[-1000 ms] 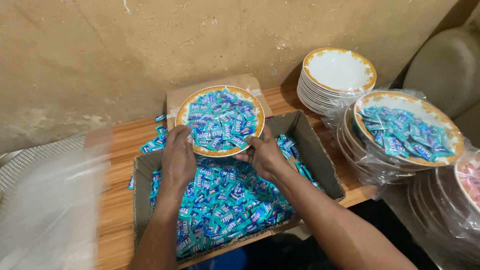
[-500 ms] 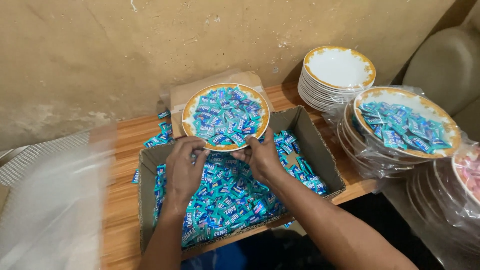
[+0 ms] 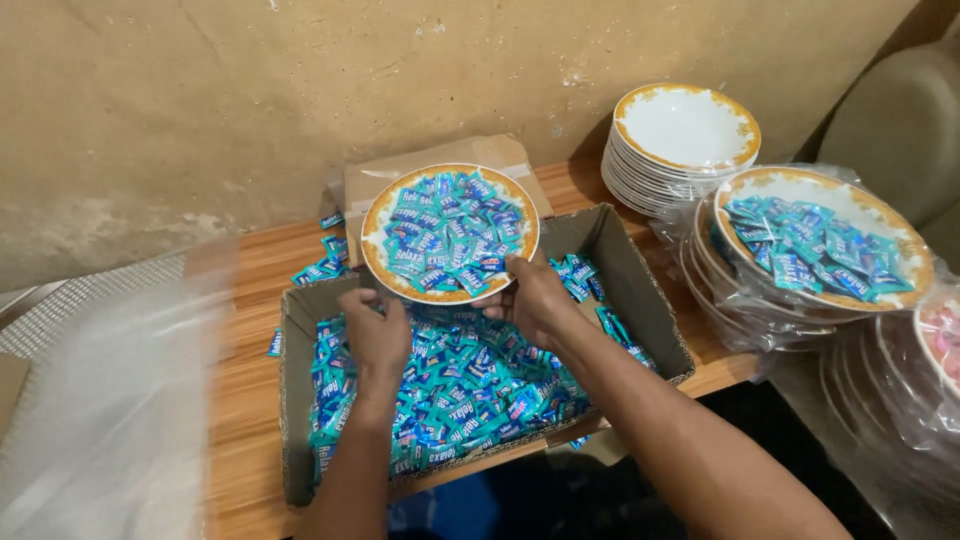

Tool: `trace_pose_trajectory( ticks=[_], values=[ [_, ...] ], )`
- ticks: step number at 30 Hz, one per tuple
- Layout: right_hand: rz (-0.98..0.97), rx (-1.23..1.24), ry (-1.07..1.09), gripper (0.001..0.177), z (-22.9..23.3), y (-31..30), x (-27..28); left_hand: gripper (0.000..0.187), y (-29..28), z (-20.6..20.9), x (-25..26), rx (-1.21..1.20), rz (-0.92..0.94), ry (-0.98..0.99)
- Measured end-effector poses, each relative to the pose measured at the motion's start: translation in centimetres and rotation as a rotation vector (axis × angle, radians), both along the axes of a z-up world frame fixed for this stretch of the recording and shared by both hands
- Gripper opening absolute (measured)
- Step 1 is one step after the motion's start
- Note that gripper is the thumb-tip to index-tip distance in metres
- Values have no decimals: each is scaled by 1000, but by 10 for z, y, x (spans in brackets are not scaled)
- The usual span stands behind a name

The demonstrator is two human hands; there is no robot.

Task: The person is manually filling decorative bowls with small blue-wrapped snacks from a large box and then wrapping each filled bowl in clear plastic film.

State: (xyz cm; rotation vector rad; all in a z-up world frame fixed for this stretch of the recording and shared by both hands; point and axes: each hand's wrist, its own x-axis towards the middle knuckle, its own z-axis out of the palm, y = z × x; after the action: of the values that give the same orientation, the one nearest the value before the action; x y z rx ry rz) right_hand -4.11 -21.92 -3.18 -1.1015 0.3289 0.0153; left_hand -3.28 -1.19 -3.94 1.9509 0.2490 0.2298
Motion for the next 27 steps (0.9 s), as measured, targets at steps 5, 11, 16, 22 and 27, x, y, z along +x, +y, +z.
trace_pose_trajectory(
  ticks=[5, 11, 16, 22, 27],
  values=[
    [5, 72, -14, 52, 5, 3, -10, 37, -10, 37, -18, -119, -106, 88],
    [-46, 128, -49, 54, -5, 4, -6, 36, 4, 57, -29, 95, -260, 165],
    [-88, 167, -74, 57, 5, 14, -9, 29, 18, 32, -20, 231, -394, 123],
    [-134, 190, -94, 64, 18, 15, -15, 26, 30, 35, -17, 277, -578, 68],
    [-188, 215, -107, 64, 16, 13, -13, 23, 43, 39, -20, 177, -705, 217]
  ],
)
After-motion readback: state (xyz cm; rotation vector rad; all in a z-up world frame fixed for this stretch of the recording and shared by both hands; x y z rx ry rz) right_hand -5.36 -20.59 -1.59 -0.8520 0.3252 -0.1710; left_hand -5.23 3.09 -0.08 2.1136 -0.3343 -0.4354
